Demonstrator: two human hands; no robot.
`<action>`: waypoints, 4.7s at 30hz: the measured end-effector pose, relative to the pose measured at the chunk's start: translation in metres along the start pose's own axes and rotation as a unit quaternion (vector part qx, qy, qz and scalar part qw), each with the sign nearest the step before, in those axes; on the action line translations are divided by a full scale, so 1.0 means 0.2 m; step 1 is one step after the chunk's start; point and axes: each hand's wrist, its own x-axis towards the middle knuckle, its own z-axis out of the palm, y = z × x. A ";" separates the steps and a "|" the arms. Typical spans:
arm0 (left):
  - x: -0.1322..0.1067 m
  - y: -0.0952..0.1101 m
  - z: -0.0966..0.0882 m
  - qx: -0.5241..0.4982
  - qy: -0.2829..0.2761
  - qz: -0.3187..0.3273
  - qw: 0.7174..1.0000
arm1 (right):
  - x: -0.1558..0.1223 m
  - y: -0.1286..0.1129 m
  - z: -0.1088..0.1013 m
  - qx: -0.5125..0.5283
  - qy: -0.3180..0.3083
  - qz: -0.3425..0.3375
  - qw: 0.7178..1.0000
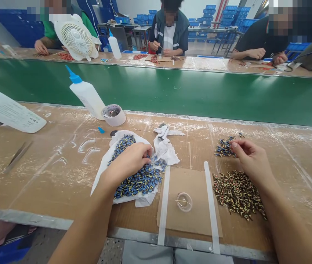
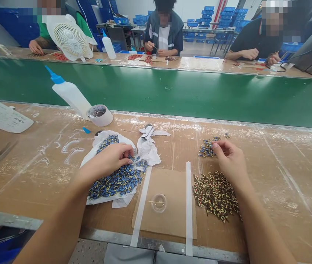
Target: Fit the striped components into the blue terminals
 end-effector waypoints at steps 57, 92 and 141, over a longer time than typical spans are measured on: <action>0.04 0.16 0.09 -0.089 0.106 0.046 0.989 | -0.06 -0.12 0.01 0.012 -0.034 0.002 0.999; 0.06 0.30 0.28 -0.218 0.025 0.119 0.968 | -0.48 -0.45 0.30 0.045 -0.456 -0.216 0.862; 0.07 0.36 0.37 -0.308 -0.027 0.124 0.943 | -0.34 -0.33 0.20 -0.006 -0.184 -0.126 0.975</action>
